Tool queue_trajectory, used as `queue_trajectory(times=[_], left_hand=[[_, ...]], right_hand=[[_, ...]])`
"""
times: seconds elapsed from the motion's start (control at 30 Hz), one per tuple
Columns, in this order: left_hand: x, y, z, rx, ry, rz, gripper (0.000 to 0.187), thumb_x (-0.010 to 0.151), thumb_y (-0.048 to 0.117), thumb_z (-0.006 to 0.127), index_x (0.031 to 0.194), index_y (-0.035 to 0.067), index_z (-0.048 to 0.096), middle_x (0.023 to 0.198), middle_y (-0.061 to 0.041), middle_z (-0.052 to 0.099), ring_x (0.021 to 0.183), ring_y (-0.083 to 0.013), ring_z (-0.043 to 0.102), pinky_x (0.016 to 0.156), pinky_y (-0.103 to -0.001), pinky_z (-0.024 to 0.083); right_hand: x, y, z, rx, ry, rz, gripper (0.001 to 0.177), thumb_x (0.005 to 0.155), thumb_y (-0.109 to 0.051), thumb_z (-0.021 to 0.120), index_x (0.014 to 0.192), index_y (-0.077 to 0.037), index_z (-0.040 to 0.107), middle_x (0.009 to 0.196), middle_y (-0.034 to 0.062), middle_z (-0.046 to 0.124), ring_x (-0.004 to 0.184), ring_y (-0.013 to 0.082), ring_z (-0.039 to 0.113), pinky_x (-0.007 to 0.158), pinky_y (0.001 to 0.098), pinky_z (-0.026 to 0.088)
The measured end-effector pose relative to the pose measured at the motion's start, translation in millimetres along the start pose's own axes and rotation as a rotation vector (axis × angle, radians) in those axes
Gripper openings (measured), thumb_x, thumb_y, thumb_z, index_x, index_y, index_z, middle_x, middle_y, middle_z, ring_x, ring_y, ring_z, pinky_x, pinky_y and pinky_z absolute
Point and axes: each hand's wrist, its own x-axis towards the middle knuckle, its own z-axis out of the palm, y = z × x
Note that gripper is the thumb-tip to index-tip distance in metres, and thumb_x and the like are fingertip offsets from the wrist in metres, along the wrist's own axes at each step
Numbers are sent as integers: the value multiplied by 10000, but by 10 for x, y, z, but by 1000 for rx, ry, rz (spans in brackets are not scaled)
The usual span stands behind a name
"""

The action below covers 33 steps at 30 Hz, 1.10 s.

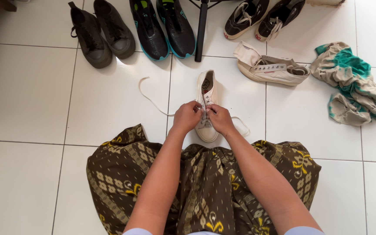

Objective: The person sits on the floor and laces a white canvas sneaker by threading the laces through the eyelets and tying them. The person handles the laces and the shoe directly with both hands.

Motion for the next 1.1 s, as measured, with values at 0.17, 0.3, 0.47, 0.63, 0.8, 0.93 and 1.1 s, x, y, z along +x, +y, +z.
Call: queue_trajectory(times=[0.17, 0.3, 0.47, 0.63, 0.8, 0.93, 1.1], left_hand=[[-12, -32, 43, 1, 14, -23, 170, 899, 253, 729, 964, 100, 763, 880, -111, 763, 827, -310, 724, 750, -438, 552], [-51, -57, 83, -17, 82, 37, 152, 943, 212, 677, 971, 67, 712, 948, -128, 744, 890, -340, 700, 771, -457, 544], [-92, -122, 18, -47, 181, 7, 168, 968, 211, 645, 993, 46, 660, 1012, -160, 709, 977, -369, 655, 823, -474, 514], [-8, -321, -63, -227, 234, -84, 174, 970, 220, 613, 1006, 56, 657, 976, -127, 721, 900, -307, 675, 800, -422, 517], [90, -539, -145, -734, 249, -266, 184, 1025, 215, 527, 1033, 47, 600, 958, -72, 718, 804, -188, 633, 706, -350, 497], [79, -555, -267, -983, 350, -383, 184, 1046, 198, 437, 1084, 59, 551, 915, -89, 707, 729, -157, 651, 619, -303, 475], [-4, -444, -425, -1164, 524, -442, 172, 1056, 199, 390, 1136, 80, 486, 912, -86, 713, 718, -169, 668, 578, -279, 466]], right_hand=[[-31, -31, -24, 55, -51, 36, 269, 972, -172, 599, 1163, -28, 721, 943, 101, 781, 821, 173, 734, 786, 317, 572], [-203, -216, -100, -87, 12, -139, 334, 902, -126, 683, 1231, -72, 710, 1139, 119, 750, 1028, 215, 713, 890, 349, 549], [-414, -380, -200, -261, 34, -128, 500, 832, -121, 728, 1318, -155, 619, 1127, 123, 707, 1006, 280, 695, 876, 392, 551], [-431, -325, -261, -306, 95, -138, 478, 837, -122, 743, 1300, -160, 630, 1082, 126, 684, 963, 302, 676, 865, 409, 547], [-411, -246, -316, -328, 122, -44, 475, 828, -99, 721, 1291, -176, 644, 1032, 100, 678, 890, 287, 681, 846, 392, 553], [-423, -188, -336, -287, 143, -22, 464, 843, -92, 700, 1296, -168, 636, 985, 86, 686, 841, 271, 683, 809, 395, 554], [-480, -109, -374, -246, 181, 11, 436, 854, -80, 672, 1283, -158, 652, 977, 79, 683, 798, 275, 674, 770, 390, 559]])
